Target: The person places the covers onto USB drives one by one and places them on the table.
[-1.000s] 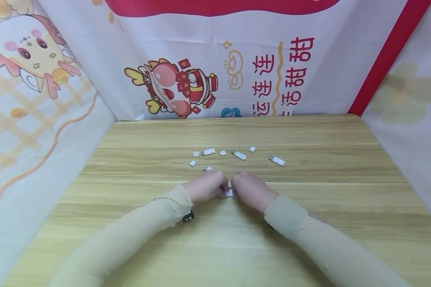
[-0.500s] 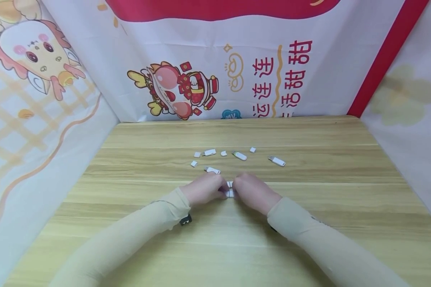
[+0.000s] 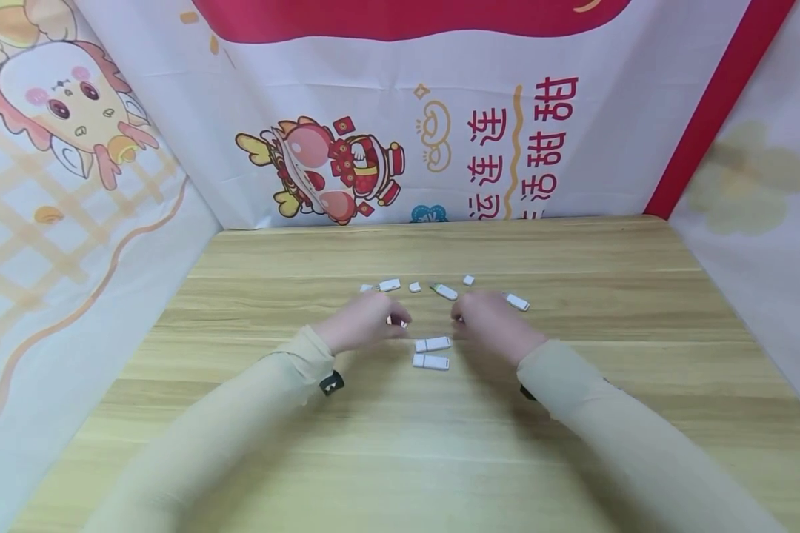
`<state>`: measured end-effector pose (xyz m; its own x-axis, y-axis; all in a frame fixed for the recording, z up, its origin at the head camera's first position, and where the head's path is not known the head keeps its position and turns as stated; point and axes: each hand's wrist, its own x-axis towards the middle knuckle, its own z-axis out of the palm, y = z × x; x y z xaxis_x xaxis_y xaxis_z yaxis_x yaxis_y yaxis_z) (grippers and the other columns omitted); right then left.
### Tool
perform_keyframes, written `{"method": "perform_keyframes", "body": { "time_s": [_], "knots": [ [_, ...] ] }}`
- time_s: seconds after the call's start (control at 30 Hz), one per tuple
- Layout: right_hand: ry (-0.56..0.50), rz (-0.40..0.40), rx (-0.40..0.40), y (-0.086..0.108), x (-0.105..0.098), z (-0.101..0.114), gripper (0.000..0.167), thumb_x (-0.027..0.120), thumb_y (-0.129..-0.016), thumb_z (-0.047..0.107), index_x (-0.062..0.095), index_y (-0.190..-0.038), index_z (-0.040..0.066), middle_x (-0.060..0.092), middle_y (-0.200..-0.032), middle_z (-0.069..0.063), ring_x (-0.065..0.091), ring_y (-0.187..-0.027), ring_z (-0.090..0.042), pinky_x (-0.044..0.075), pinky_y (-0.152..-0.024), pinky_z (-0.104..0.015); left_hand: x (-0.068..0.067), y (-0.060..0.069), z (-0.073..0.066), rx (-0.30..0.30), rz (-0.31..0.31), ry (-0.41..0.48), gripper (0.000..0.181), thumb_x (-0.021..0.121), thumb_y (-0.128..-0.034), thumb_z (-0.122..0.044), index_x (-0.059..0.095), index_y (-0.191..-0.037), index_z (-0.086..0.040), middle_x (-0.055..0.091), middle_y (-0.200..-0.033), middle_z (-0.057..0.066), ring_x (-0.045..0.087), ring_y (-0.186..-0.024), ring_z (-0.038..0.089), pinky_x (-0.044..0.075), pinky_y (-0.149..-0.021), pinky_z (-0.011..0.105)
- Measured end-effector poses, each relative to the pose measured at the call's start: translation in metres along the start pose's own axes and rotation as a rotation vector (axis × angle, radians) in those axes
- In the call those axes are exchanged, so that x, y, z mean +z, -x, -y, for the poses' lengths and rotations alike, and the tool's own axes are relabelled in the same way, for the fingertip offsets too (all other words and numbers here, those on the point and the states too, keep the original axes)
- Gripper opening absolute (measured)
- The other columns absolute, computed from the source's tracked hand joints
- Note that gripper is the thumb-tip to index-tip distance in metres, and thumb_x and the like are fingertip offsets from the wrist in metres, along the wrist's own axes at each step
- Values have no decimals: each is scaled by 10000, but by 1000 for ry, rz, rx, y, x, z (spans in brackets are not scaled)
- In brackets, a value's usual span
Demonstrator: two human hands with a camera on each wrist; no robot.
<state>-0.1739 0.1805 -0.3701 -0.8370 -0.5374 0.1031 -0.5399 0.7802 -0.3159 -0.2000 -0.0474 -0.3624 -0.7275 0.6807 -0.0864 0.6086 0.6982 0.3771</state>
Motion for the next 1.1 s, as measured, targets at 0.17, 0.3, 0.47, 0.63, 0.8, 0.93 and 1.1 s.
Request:
{"method": "perform_keyframes", "body": {
  "time_s": [0.17, 0.3, 0.47, 0.63, 0.8, 0.93, 1.1],
  "knots": [
    [16, 14, 55, -14, -3, -22, 60, 731, -890, 71, 774, -902, 31, 718, -835, -52, 656, -738, -152, 573, -714, -357, -15, -20, 16, -53, -19, -15, 222, 735, -908, -137, 745, -1103, -29, 728, -959, 48, 645, -819, 127, 528, -767, 268],
    [-7, 30, 78, -25, -2, -34, 69, 723, -897, 72, 773, -921, 32, 717, -847, -46, 644, -736, -148, 568, -727, -375, -20, -37, 29, -122, -7, 17, 251, 735, -910, -147, 729, -1134, -34, 708, -968, 37, 626, -840, 130, 518, -785, 280],
    [1, 64, 111, -42, 5, -44, 90, 706, -911, 93, 769, -939, 35, 706, -845, -39, 616, -727, -155, 550, -743, -386, -19, -57, 43, -171, -17, 39, 263, 736, -906, -144, 720, -1144, -34, 696, -989, 40, 624, -877, 153, 510, -838, 316],
    [-30, 95, 182, -59, 13, -49, 174, 705, -932, 178, 756, -997, 25, 689, -858, -53, 591, -713, -171, 533, -732, -369, -12, -75, 56, -190, -26, 27, 273, 767, -884, -174, 720, -1116, -40, 700, -1005, 53, 629, -887, 170, 504, -868, 333],
    [-33, 73, 196, -73, 20, -51, 245, 741, -909, 257, 751, -992, 26, 685, -861, -56, 593, -746, -192, 518, -749, -384, -6, -90, 65, -198, -13, 16, 264, 815, -839, -244, 731, -1019, -71, 696, -963, 32, 623, -863, 174, 494, -867, 334],
    [-27, 58, 193, -81, 24, -50, 257, 761, -890, 288, 756, -940, 35, 684, -827, -44, 594, -741, -195, 511, -741, -380, -2, -99, 70, -217, 1, 15, 197, 824, -828, -260, 732, -934, -122, 674, -895, -11, 607, -838, 164, 490, -835, 319],
    [-14, 41, 203, -87, 27, -51, 192, 751, -898, 234, 757, -924, 44, 681, -834, -44, 601, -754, -196, 517, -759, -377, 1, -107, 71, -209, -3, -5, 140, 808, -844, -271, 730, -869, -158, 668, -849, -45, 605, -820, 146, 495, -811, 311]
  ]
}}
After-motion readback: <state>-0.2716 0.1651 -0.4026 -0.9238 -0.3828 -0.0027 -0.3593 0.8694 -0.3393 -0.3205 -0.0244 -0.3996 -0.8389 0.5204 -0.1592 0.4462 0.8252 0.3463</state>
